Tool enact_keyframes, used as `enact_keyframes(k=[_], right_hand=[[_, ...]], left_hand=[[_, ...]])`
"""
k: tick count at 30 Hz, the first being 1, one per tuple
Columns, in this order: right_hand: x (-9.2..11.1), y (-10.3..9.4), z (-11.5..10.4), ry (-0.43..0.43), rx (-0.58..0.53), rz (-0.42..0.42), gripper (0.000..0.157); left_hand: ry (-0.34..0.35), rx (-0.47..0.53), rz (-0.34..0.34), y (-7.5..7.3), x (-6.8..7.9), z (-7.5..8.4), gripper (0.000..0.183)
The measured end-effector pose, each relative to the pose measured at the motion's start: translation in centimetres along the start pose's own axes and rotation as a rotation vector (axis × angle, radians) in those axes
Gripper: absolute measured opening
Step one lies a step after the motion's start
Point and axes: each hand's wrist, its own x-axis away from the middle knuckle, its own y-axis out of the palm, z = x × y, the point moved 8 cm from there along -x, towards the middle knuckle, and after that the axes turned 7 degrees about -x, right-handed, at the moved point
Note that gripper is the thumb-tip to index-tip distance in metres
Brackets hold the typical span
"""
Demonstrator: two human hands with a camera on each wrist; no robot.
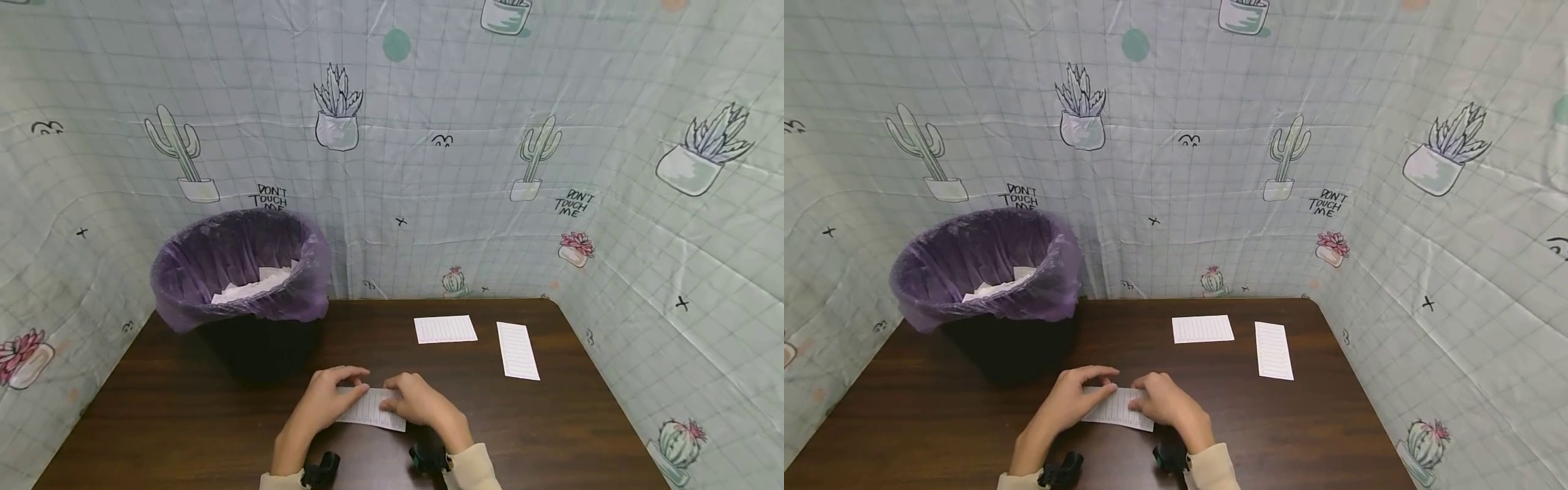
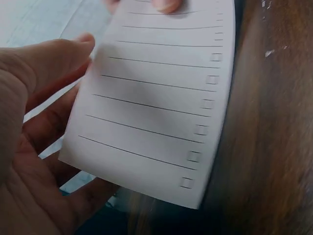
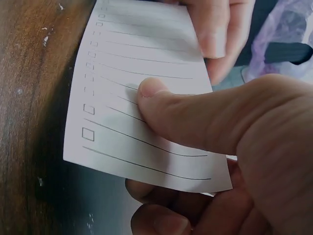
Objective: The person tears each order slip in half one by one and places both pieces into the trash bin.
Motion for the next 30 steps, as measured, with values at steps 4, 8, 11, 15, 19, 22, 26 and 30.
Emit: enact_keyframes(k=[4, 8, 11, 15, 19, 22, 26, 30], right_hand=[[0.8, -0.1, 0.4, -0.020, -0.006, 0.033, 0.010], [1.5, -0.4, 1.0, -0.020, -0.014, 0.060, 0.010], [1.9, -0.7, 1.5, -0.018, -0.026, 0.085, 0.012], [2.3, -1.7, 1.6, -0.041, -0.066, 0.167, 0.011], [2.1, -2.6, 1.5, -0.075, -0.083, 0.240, 0.008], [1.8, -2.8, 1.6, -0.086, -0.101, 0.248, 0.009], [1.6, -2.7, 1.6, -0.093, -0.124, 0.245, 0.010], [1.8, -2.8, 1.6, -0.086, -0.138, 0.257, 0.006]], left_hand=[[0.026, -0.015, -0.064, 1.2, 0.1, 0.4, 0.014], [0.038, -0.019, -0.084, 2.2, 0.0, 0.8, 0.011], [0.031, -0.031, -0.086, 2.7, -0.1, 0.9, 0.010], [0.006, -0.025, -0.076, 2.9, -0.2, 0.8, 0.008], [-0.031, 0.006, -0.057, 2.7, -0.4, 0.5, 0.007], [-0.056, 0.011, -0.036, 2.4, -0.4, 0.2, 0.007], [-0.074, 0.014, -0.013, 2.2, -0.2, -0.1, 0.008], [-0.073, 0.043, -0.015, 2.3, -0.1, -0.1, 0.008]])
